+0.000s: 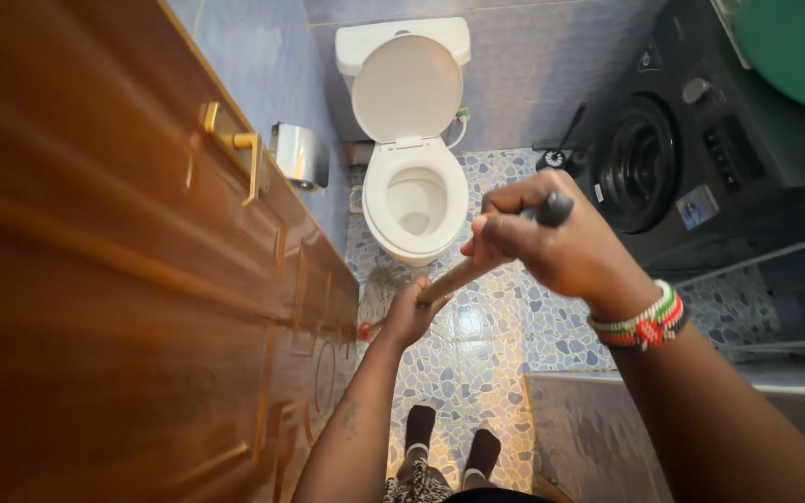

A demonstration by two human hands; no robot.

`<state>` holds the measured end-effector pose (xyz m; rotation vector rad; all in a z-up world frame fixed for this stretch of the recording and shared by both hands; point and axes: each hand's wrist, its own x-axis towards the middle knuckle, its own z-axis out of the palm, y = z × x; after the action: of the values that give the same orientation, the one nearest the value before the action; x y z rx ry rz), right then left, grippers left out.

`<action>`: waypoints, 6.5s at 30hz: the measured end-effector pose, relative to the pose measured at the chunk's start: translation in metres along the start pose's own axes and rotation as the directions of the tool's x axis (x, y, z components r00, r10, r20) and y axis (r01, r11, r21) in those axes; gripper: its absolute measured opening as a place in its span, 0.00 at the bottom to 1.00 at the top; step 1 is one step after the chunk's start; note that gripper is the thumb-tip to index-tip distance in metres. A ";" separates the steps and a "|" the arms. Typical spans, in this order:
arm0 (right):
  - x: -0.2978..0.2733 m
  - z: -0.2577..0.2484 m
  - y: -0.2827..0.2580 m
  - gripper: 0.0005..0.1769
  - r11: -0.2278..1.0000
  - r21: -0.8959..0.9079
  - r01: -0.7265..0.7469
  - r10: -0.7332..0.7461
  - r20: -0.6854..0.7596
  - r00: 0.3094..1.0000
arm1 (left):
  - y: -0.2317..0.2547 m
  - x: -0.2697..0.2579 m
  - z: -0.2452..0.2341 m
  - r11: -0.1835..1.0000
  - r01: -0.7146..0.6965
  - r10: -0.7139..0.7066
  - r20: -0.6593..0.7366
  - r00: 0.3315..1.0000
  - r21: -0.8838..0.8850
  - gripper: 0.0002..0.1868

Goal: The person mops the floor in a small room by moving a mop back and forth across the tiled surface, working around a toilet and a washing machine.

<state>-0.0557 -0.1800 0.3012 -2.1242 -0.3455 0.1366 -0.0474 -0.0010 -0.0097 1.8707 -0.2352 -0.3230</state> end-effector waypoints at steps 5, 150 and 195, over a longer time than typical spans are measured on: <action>0.005 -0.014 0.007 0.15 0.988 0.150 -0.036 0.012 0.157 0.987 | 0.003 -0.037 0.013 0.994 0.108 -0.109 -0.044 0.993 -0.025 0.18; -0.127 0.031 0.238 0.14 0.984 -0.071 0.161 -0.176 -0.458 0.871 | 0.034 0.097 0.226 0.831 -0.518 0.483 0.200 0.852 0.201 0.14; -0.110 -0.050 0.061 0.20 0.980 0.159 0.118 0.049 -0.772 0.634 | 0.071 0.061 0.162 0.921 -0.259 0.164 0.314 0.935 0.291 0.08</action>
<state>-0.1372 -0.2839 0.2735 -1.7711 0.1507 -0.7421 -0.0442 -0.1876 0.0028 2.0992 -0.7243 -0.4211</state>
